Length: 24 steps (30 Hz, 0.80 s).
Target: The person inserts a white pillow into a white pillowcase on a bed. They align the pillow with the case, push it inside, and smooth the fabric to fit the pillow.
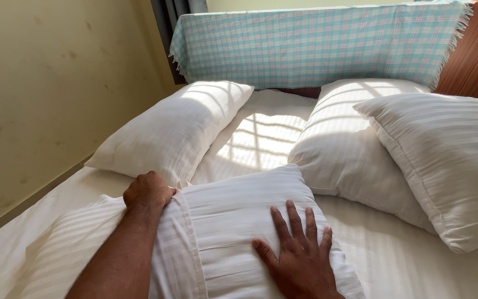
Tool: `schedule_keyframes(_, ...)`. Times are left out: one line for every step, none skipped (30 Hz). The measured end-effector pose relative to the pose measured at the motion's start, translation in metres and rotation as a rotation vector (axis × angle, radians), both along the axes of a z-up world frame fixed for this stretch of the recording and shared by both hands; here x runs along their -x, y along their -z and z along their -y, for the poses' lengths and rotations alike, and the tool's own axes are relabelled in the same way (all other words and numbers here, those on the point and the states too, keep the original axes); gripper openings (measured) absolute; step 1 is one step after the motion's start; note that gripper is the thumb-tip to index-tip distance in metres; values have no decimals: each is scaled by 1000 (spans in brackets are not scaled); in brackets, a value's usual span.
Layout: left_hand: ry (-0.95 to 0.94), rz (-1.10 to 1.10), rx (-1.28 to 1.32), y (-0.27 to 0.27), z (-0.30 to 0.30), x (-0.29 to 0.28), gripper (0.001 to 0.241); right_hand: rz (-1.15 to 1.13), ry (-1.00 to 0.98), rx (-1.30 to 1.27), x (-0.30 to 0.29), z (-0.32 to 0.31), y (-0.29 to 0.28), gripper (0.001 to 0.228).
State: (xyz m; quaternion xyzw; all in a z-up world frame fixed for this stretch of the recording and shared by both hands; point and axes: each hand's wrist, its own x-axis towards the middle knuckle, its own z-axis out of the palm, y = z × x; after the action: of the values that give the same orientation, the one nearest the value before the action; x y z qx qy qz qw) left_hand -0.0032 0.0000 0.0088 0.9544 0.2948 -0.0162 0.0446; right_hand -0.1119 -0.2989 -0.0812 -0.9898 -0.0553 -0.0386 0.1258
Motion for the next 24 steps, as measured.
schedule_keyframes(21,-10,-18,4,-7,-3,42,41,-6,9,-1,1,3,90)
schedule_keyframes(41,-20,-37,7,-14,-5,35,82,-11,19,-1,2,6,90)
schedule_keyframes(43,-20,-37,17,-16,-9,35,82,-9,19,-2,2,3,90)
schedule_keyframes(86,16,-133,26,-18,-12,30,35,-13,-4,-2,3,1,90)
schedule_keyframes(123,52,-233,35,-23,-13,24,-12,-22,-29,-2,1,-2,90)
schedule_keyframes(120,50,-235,33,-20,-11,24,-13,-26,-31,-1,2,-1,90)
schedule_keyframes(141,67,-292,30,-18,-8,30,10,-16,-28,-1,2,0,89)
schedule_keyframes(162,84,-349,28,-16,-5,36,34,-6,-24,0,2,0,89)
schedule_keyframes(161,82,-354,19,-15,-1,36,33,-9,-30,1,1,-2,89)
schedule_keyframes(104,61,-268,11,-13,3,44,11,-9,-27,1,1,-5,89)
schedule_keyframes(47,41,-181,2,-11,8,53,-12,-8,-24,2,2,-9,90)
schedule_keyframes(46,39,-187,-8,-5,19,53,-14,-9,-29,3,2,-7,90)
schedule_keyframes(8,-16,-89,-18,1,30,50,-4,-18,-41,3,2,-7,90)
schedule_keyframes(-30,-70,10,-29,6,42,48,6,-26,-53,2,1,-6,90)
schedule_keyframes(-37,-69,5,-24,3,45,48,6,-32,-58,3,1,-5,90)
schedule_keyframes(-13,-99,26,-20,-1,48,42,36,-26,-47,4,1,-4,89)
schedule_keyframes(14,-129,47,-16,-4,50,36,65,-16,-36,4,1,-3,89)
schedule_keyframes(10,-129,41,-8,-11,52,36,65,-19,-42,5,-1,-5,89)
schedule_keyframes(48,-109,-9,0,-17,52,35,49,-17,-41,6,0,-6,89)
schedule_keyframes(85,-89,-59,9,-23,51,33,34,-16,-40,6,0,-8,90)
schedule_keyframes(83,-88,-61,10,-23,57,33,34,-17,-42,6,0,-7,90)
schedule_keyframes(116,-62,-166,12,-23,62,36,33,-15,-33,5,0,-6,90)
schedule_keyframes(147,-34,-272,13,-23,67,40,32,-15,-24,4,0,-5,90)
schedule_keyframes(144,-33,-275,9,-18,74,40,34,-17,-27,5,-1,-8,90)
